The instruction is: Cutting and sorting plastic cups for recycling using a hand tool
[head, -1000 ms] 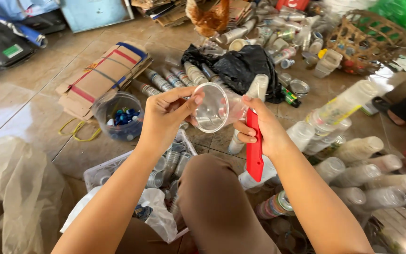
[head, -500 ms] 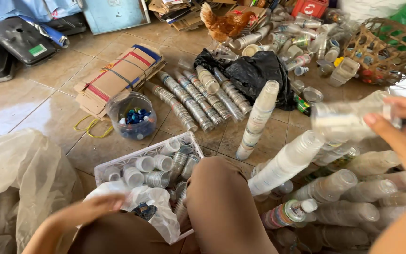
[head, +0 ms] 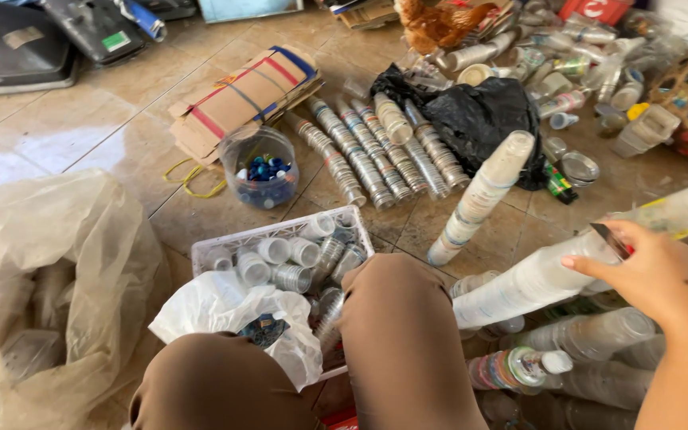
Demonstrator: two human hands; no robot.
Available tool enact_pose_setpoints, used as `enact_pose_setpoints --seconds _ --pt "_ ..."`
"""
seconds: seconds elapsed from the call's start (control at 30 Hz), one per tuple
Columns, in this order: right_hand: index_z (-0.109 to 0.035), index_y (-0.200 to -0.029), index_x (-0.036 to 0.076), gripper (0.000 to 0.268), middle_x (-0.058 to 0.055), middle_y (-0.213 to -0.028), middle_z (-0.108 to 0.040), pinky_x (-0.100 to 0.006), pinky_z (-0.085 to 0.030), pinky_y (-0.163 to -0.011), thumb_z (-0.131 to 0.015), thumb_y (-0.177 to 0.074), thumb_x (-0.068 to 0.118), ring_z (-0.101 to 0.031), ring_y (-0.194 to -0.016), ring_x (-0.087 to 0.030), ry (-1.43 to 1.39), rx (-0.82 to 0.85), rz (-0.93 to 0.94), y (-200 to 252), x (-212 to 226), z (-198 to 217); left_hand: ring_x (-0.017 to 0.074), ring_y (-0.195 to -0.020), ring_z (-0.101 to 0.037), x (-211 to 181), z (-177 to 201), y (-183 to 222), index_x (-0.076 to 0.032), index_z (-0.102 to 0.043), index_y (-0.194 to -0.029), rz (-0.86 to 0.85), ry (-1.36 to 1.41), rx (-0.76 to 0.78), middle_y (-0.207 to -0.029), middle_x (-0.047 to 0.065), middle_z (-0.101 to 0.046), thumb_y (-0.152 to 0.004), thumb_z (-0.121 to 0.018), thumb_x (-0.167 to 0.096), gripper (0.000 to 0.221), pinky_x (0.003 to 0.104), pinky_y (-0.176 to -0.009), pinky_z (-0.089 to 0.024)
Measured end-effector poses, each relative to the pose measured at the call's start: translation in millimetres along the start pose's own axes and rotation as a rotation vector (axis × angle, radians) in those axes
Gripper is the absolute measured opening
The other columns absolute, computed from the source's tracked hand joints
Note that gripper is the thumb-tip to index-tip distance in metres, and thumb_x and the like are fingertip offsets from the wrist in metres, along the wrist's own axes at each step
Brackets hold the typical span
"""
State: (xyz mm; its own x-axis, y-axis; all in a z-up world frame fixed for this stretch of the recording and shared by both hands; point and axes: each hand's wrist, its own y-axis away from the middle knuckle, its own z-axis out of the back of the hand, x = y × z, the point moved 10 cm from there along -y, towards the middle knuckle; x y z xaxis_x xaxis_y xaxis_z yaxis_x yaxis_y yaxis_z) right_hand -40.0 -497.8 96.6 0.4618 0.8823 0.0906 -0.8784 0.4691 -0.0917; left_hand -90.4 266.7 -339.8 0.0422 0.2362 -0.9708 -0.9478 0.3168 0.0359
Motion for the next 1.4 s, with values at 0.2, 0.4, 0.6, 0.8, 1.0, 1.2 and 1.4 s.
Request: enact_pose_setpoints --seconds 0.2,0.4,0.6,0.8,1.0,1.2,1.4 --pt "-0.057 -0.133 -0.017 0.068 -0.030 -0.115 -0.055 -0.042 -0.048 -0.079 -0.087 -0.079 0.008 -0.055 -0.094 -0.035 -0.759 -0.193 0.403 -42.3 -11.2 -23.8 0.0198 -0.115 -0.054 65.7 -49.7 28.1 0.002 -0.063 -0.129 -0.002 0.091 -0.318 -0.129 0.010 -0.063 -0.097 -0.042 -0.018 0.043 0.036 -0.102 -0.039" --pt "-0.060 -0.114 0.005 0.025 -0.002 -0.099 -0.055 -0.018 -0.040 -0.066 -0.072 -0.098 0.020 -0.048 -0.078 -0.006 -1.490 0.189 0.659 -85.9 59.1 -65.4 0.0212 -0.104 -0.056 48.2 -71.9 71.6 0.005 -0.062 -0.126 0.015 0.148 -0.698 -0.119 0.014 -0.066 -0.096 -0.046 -0.015 0.038 0.035 -0.094 -0.044" --pt "-0.048 -0.147 0.025 0.034 0.019 -0.087 -0.050 -0.006 -0.030 -0.052 -0.052 -0.114 0.028 -0.038 -0.059 0.009 -1.745 0.370 0.469 -94.8 157.4 -71.1 0.0273 -0.127 -0.057 -220.0 -45.8 25.7 0.005 -0.054 -0.143 0.154 0.512 -0.780 -0.143 0.018 -0.061 -0.100 -0.031 -0.039 0.064 0.037 -0.108 -0.040" --pt "-0.047 -0.142 0.022 0.043 0.005 -0.084 -0.050 -0.012 -0.029 -0.050 -0.050 -0.100 0.010 -0.036 -0.057 0.004 -1.527 0.382 0.310 -45.5 224.1 -63.6 0.0187 -0.119 -0.062 -60.0 -15.7 72.8 -0.022 -0.058 -0.115 0.968 -1.008 -0.749 -0.117 -0.003 -0.069 -0.092 -0.056 -0.042 0.031 0.078 -0.114 -0.020" --pt "-0.046 -0.148 0.023 0.047 0.010 -0.086 -0.049 -0.009 -0.027 -0.052 -0.052 -0.103 0.013 -0.038 -0.060 0.007 -1.475 0.472 0.334 -62.9 232.0 -104.3 0.0247 -0.127 -0.057 -229.1 4.8 2.5 -0.028 -0.057 -0.140 0.607 -1.793 -0.743 -0.127 -0.001 -0.064 -0.085 -0.067 -0.028 0.056 0.076 -0.123 -0.007" --pt "-0.047 -0.147 0.018 0.050 0.011 -0.081 -0.050 -0.010 -0.029 -0.051 -0.054 -0.098 0.010 -0.037 -0.059 0.005 -1.481 0.442 0.346 -57.0 234.0 -105.2 0.0219 -0.133 -0.052 -293.4 -3.7 30.9 -0.025 -0.061 -0.130 0.653 -1.030 -0.551 -0.123 -0.007 -0.068 -0.072 -0.075 -0.004 0.064 0.089 -0.114 -0.005" --pt "-0.045 -0.155 0.023 0.057 0.010 -0.094 -0.054 -0.014 -0.033 -0.053 -0.053 -0.101 0.008 -0.041 -0.063 0.003 -1.472 0.411 0.344 -59.3 230.5 -113.0 0.0326 -0.135 -0.058 -295.7 13.7 2.8 -0.017 -0.063 -0.119 0.839 -1.545 -0.495 -0.103 0.006 -0.070 -0.079 -0.076 -0.015 0.043 0.089 -0.110 -0.012"
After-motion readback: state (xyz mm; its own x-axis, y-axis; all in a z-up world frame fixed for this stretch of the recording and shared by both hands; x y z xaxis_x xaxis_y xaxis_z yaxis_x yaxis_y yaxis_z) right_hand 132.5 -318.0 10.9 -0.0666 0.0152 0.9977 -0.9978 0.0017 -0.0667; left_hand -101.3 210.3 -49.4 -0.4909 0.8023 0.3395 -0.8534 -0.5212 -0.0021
